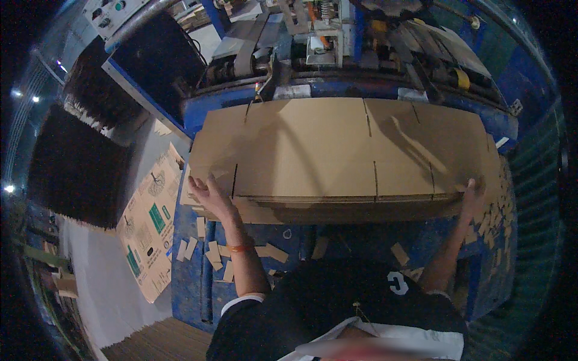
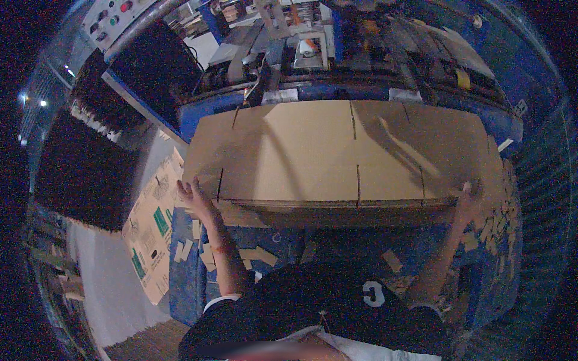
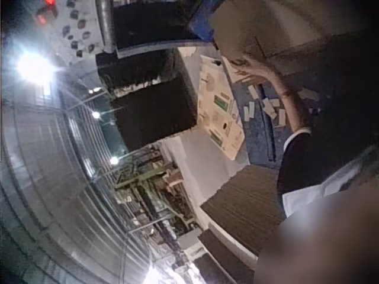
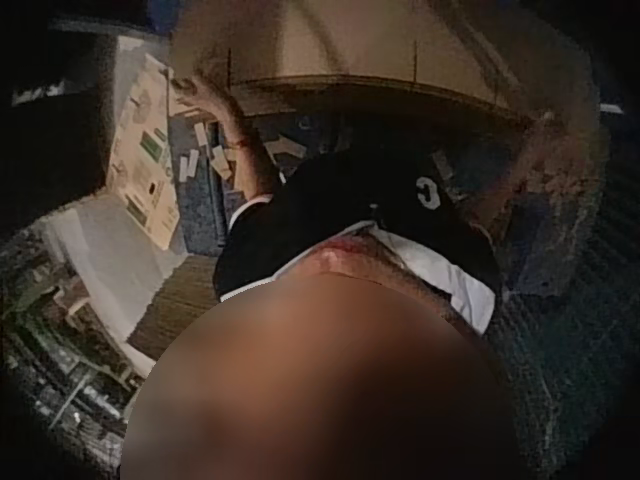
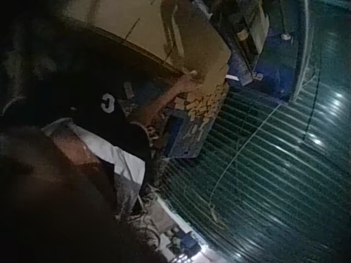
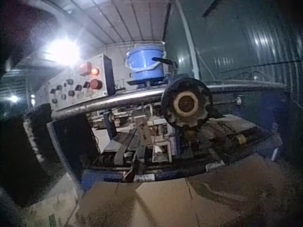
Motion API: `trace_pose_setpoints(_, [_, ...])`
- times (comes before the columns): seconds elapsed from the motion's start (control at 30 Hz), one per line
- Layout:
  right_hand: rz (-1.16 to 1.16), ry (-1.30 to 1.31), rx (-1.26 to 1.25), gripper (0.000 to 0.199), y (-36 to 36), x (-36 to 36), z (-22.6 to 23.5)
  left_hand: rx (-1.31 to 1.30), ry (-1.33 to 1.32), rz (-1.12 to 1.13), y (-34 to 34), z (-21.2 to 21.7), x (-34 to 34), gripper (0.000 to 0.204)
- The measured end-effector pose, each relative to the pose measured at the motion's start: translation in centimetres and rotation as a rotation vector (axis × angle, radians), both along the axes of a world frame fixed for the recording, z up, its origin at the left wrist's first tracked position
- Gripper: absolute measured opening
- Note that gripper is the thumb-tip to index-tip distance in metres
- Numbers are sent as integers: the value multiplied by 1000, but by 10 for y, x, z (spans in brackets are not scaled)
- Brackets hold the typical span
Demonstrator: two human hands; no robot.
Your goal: The person repeatedly folds flat cardboard sheets into boxes by hand, aligning flaps and creasing edges. The finished boxes are stacked on the work surface.
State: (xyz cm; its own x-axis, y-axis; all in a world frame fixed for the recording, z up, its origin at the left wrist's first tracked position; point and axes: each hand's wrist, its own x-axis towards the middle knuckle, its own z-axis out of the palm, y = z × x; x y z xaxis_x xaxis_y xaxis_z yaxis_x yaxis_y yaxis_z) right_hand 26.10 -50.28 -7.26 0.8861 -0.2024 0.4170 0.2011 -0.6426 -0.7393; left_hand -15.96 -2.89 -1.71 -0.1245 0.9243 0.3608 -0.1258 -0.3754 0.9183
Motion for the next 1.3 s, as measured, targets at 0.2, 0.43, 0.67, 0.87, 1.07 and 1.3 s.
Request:
trace_pose_setpoints(0.2, [-39, -80, -240, 66, 11, 10, 9, -189, 937, 293, -9, 2, 5, 60])
trace_pose_setpoints(0.43, [345, -572, 1154, 49, 22, 61, 61, -166, -167, 278, -12, 26, 1, 70])
trace_pose_setpoints(0.67, [305, -241, 1038, 43, 42, 53, 111, -235, -450, -133, 26, 30, -2, 53])
trace_pose_setpoints(0.87, [415, -387, 569, 47, 41, -81, 132, -192, 187, -230, 7, 24, -20, 35])
trace_pose_setpoints(1.07, [1090, -554, -697, 44, 89, -183, 87, 68, 395, -497, -65, 30, -25, 32])
trace_pose_setpoints(1.3, [1075, -616, -840, 45, 117, -194, 64, 840, 1265, -568, -87, 23, 11, 45])
